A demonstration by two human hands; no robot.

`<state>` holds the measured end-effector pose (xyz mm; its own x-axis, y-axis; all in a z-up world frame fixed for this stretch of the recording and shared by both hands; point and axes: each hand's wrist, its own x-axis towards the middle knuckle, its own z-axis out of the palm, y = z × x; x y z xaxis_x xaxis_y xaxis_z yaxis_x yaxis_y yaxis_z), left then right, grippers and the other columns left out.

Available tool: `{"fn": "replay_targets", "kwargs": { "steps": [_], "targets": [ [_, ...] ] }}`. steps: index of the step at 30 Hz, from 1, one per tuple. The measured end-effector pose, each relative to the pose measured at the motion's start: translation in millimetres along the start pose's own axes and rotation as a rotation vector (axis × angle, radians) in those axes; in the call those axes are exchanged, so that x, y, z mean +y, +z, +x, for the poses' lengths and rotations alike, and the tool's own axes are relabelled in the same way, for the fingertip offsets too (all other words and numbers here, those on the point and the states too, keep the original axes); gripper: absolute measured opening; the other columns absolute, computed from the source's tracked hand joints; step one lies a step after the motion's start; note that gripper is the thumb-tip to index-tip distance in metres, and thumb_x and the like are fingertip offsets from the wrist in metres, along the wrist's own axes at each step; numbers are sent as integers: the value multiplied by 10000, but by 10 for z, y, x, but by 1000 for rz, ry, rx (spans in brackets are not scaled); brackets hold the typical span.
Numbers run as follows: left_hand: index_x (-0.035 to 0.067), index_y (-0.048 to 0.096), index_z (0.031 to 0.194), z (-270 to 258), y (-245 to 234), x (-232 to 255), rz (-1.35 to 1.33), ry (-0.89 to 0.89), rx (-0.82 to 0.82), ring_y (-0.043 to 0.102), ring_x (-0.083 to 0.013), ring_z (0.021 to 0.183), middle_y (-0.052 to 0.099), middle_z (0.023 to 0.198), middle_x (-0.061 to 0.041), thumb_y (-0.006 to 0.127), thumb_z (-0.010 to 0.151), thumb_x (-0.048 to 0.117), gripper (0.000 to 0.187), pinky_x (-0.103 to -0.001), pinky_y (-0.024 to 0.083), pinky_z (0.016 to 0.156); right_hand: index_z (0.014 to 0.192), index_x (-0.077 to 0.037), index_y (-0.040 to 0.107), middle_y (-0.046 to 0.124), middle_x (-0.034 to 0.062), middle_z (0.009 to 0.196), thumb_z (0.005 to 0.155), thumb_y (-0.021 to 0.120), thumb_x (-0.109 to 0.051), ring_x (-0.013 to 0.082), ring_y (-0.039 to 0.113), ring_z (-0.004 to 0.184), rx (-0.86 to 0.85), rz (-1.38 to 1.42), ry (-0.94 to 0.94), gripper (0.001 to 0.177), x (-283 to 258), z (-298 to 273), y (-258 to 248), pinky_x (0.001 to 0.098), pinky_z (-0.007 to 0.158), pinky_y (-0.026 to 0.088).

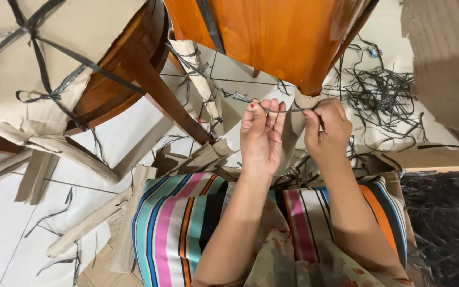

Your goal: Wrapping wooden furniture legs with cardboard and securing them with plastic ties for protection.

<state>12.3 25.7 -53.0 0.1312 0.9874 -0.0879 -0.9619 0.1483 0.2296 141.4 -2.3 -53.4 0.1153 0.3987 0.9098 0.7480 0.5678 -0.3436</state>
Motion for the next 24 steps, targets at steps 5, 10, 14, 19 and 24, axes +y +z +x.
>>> {"fn": "replay_targets", "kwargs": {
  "steps": [5, 10, 14, 19, 24],
  "targets": [
    [87, 549, 1305, -90, -39, -119, 330, 67, -65, 655, -206, 1194, 662, 1271, -116, 687, 980, 164, 361, -392, 523, 1093, 821, -24, 520, 456, 106, 723, 1119, 617, -156, 334, 472, 572, 8, -37, 14, 340, -5, 12, 9, 359, 557, 451],
    [68, 605, 1335, -109, -25, -290, 669, 173, -177, 619, -116, 1184, 656, 1281, -62, 824, 850, 103, 533, -248, 522, 1062, 837, -14, 507, 446, 122, 736, 1137, 591, -173, 384, 498, 607, -9, -105, 32, 350, -63, 74, -32, 388, 577, 458],
    [55, 720, 1226, -22, -22, -375, 706, 325, -221, 625, -33, 998, 665, 1127, -22, 850, 826, 68, 422, -165, 574, 940, 834, -17, 501, 429, 126, 726, 1134, 573, -198, 399, 495, 611, -24, -156, 40, 357, -67, 119, -54, 403, 574, 444],
    [32, 760, 1126, 72, 89, -368, 699, 455, -251, 612, -31, 853, 658, 1046, -60, 867, 815, 38, 329, -195, 596, 799, 822, -32, 501, 416, 81, 719, 1134, 559, -184, 326, 466, 589, -11, -140, 85, 352, -77, 173, -47, 370, 562, 425],
    [128, 797, 918, 52, 272, -262, 839, 646, -378, 541, -18, 727, 691, 936, 0, 840, 830, 40, 131, -177, 478, 674, 821, -8, 510, 428, 116, 705, 1129, 572, -163, 357, 453, 580, -22, -113, 101, 351, -37, 175, -54, 397, 541, 403]
  ]
}}
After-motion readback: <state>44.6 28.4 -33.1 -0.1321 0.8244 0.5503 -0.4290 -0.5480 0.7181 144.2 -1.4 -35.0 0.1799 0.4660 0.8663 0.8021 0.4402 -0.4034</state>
